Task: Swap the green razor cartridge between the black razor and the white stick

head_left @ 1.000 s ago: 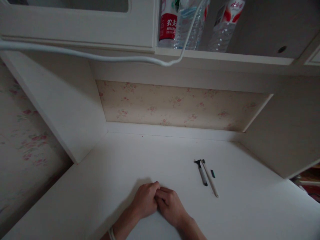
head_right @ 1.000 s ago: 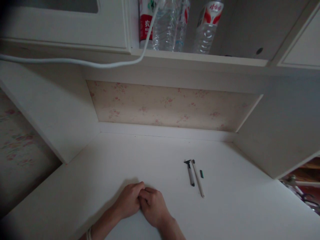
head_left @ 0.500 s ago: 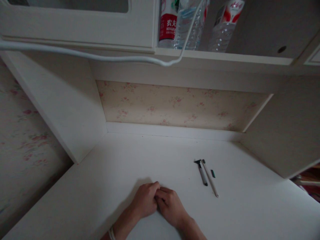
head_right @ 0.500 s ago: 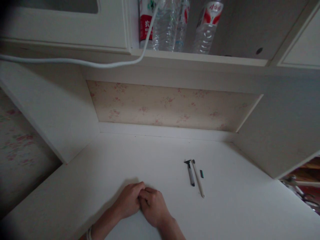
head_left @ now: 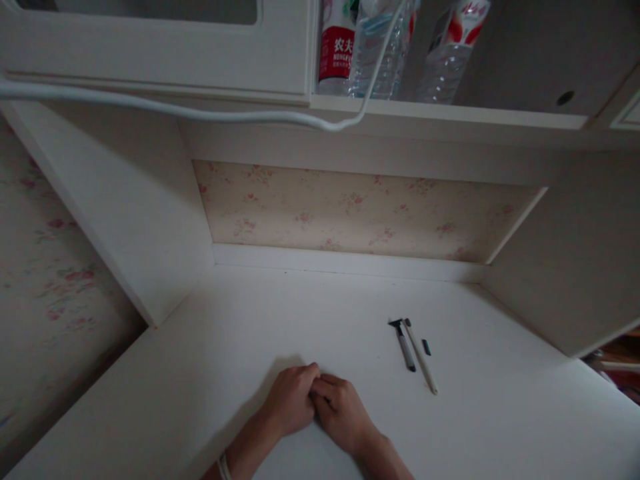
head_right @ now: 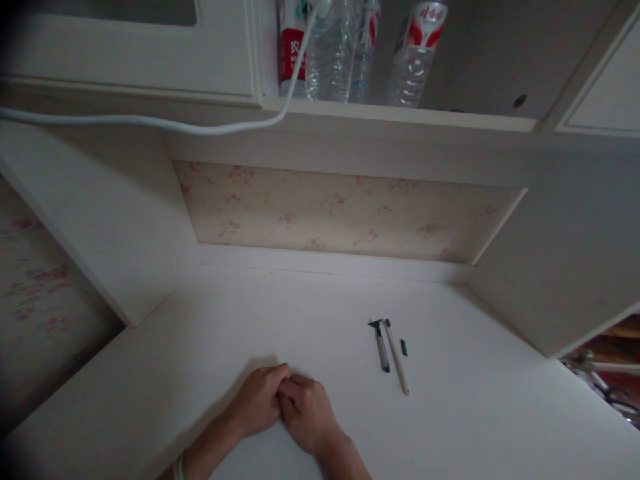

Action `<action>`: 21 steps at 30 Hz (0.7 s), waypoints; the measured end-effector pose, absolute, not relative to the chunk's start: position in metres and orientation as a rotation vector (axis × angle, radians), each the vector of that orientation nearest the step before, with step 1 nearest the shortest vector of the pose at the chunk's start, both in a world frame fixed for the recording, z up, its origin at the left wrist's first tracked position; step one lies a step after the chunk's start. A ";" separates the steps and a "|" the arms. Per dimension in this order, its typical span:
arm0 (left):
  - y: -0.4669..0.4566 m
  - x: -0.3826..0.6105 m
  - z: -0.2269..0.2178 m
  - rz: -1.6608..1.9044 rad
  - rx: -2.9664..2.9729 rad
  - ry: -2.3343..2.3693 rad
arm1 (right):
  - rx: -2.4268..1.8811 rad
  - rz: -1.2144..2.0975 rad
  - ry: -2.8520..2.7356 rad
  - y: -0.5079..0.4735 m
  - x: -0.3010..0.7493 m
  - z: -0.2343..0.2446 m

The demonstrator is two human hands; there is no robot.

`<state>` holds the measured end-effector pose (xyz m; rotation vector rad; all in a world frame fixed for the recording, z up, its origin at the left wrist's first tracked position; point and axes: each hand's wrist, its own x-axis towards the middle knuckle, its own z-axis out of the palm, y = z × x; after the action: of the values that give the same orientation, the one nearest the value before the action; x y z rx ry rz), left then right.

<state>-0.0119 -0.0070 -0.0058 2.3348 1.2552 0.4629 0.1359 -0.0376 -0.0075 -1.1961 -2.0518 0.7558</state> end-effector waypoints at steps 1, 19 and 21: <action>-0.007 -0.012 -0.006 0.464 2.335 1.256 | -1.198 0.755 -2.055 -0.038 0.136 -0.008; -0.009 -0.012 -0.006 0.438 2.330 1.264 | -1.178 0.771 -2.045 -0.038 0.136 -0.010; -0.009 -0.012 -0.005 0.431 2.324 1.261 | -1.185 0.771 -2.054 -0.038 0.137 -0.009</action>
<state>-0.0122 -0.0091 -0.0052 2.3244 1.2607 0.4314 0.1366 -0.0378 -0.0093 -1.1854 -2.0544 0.7711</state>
